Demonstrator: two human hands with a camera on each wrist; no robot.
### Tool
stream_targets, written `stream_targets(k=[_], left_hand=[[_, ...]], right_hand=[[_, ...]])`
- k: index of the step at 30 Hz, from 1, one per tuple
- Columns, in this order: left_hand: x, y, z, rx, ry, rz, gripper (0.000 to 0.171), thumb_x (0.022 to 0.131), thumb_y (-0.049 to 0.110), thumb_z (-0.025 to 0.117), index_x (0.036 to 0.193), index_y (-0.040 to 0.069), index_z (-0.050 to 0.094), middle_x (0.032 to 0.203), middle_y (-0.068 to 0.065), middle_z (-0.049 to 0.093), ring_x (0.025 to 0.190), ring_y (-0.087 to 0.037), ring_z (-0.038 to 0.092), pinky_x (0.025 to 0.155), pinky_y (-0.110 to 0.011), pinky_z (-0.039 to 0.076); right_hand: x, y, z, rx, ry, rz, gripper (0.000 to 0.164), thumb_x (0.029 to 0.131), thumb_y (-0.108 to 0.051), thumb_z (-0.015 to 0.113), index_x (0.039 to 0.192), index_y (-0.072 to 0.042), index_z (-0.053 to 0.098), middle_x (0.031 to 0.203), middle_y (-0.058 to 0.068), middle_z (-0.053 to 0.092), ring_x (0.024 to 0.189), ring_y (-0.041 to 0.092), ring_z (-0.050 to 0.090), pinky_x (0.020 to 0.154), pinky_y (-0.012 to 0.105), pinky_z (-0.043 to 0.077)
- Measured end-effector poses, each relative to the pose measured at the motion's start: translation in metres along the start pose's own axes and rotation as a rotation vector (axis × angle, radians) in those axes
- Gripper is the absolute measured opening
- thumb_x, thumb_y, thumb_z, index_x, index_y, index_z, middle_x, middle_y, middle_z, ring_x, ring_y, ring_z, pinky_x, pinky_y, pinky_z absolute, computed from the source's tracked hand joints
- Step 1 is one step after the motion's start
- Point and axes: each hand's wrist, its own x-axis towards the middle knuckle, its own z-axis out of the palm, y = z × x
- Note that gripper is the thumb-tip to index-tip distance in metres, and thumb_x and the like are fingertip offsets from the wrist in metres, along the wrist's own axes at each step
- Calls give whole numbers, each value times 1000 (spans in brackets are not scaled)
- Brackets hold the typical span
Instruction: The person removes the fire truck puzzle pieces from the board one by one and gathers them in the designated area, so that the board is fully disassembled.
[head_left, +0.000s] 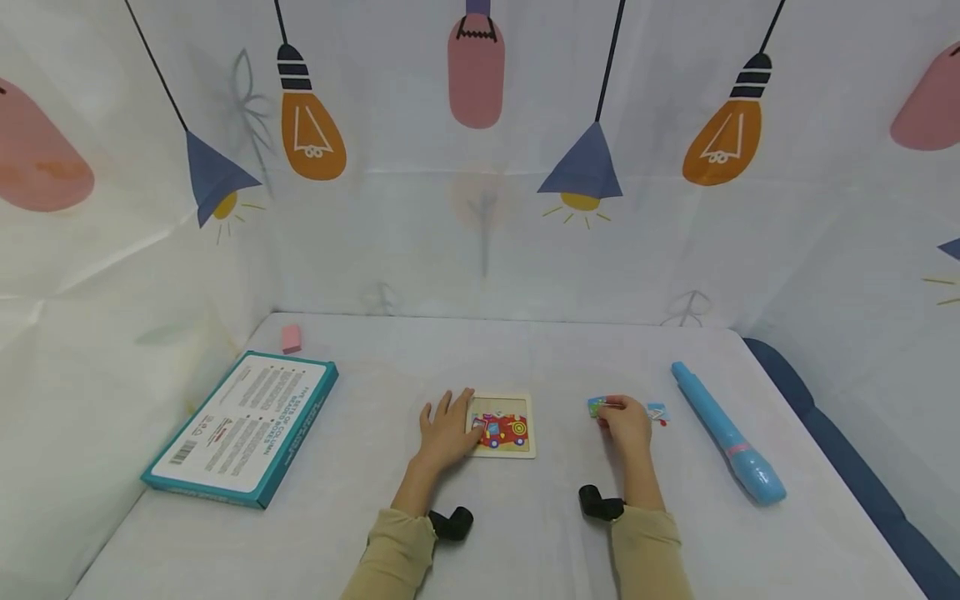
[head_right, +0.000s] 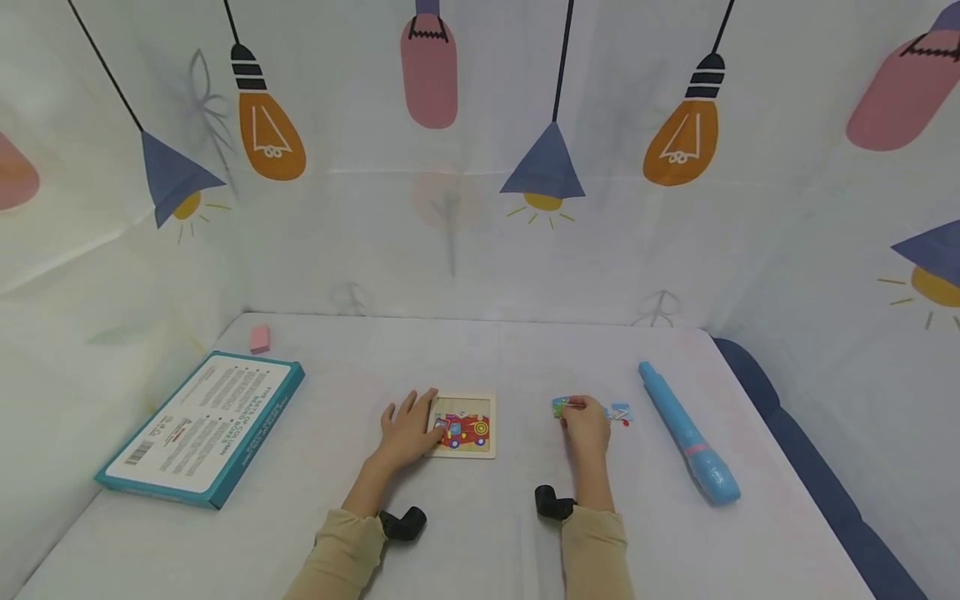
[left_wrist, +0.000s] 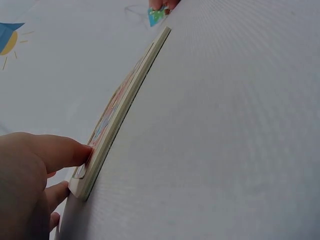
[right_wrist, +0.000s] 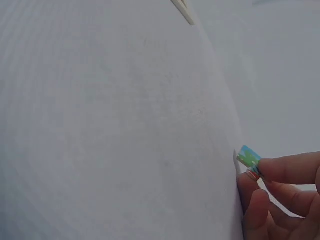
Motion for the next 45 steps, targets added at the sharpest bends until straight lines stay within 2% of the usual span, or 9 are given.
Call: stream_targets(k=[3,8,12,16,19,23,30,38,45], left_hand=[[-1,0,0,4,-2,-2,64,83,30,59,141,10,37,142,-9,41,135,-33,25,105,-58,8],[-1,0,0,13,-9,-8,64,84,31,59,141,10,37,142,-9,41,136,-32,25,105,-58,8],[-2,1,-1,15,-9,-9,64,84,31,58,141,10,37,142,-9,41,135,-32,25,105,-58,8],[-2,2,-3,10,-7,-5,64,84,31,58,141,10,37,142,-10,42,135,-32,26,105,-58,9],[-1,2,-3,9,-4,-1,64,85,31,58,141,10,37,141,-10,42,135,-32,26,105,-59,9],[1,1,-1,21,1,3,63,85,31,57,141,10,37,142,-9,42,135,-32,26,105,-58,9],[-2,3,-3,11,-4,16,61,85,30,58,140,13,38,143,-9,41,135,-34,25,105,-59,9],[-3,4,-4,45,-12,49,57,87,31,57,140,18,39,144,-10,38,135,-36,24,103,-61,9],[-3,3,-4,71,-9,74,55,88,30,56,139,22,39,146,-11,35,135,-37,24,102,-62,10]], right_hand=[[0,1,-2,-24,9,7,33,85,-8,56,115,8,55,97,22,63,64,9,59,54,19,44],[3,1,-4,-106,53,8,32,84,-9,56,112,7,57,85,16,65,61,11,57,51,21,43],[4,0,-5,-200,92,-10,31,83,-11,57,109,5,60,80,15,67,66,18,60,56,27,43],[3,-1,-6,-302,111,-7,32,82,-15,56,109,2,60,91,18,67,83,31,60,65,39,43],[2,-2,-6,-334,111,6,32,82,-16,56,109,2,59,101,20,64,92,36,57,69,45,43],[2,-3,-6,-339,117,1,32,83,-15,56,111,1,57,107,23,61,95,39,56,70,47,42],[1,-1,0,-276,136,-32,30,85,-20,60,111,-3,58,100,18,60,87,33,56,66,41,41],[0,-4,11,-205,105,-112,29,84,-20,62,107,-2,61,96,17,64,84,30,59,66,35,41],[-1,-8,23,-192,77,-134,28,82,-19,64,105,-3,63,93,15,65,82,27,59,65,31,41]])
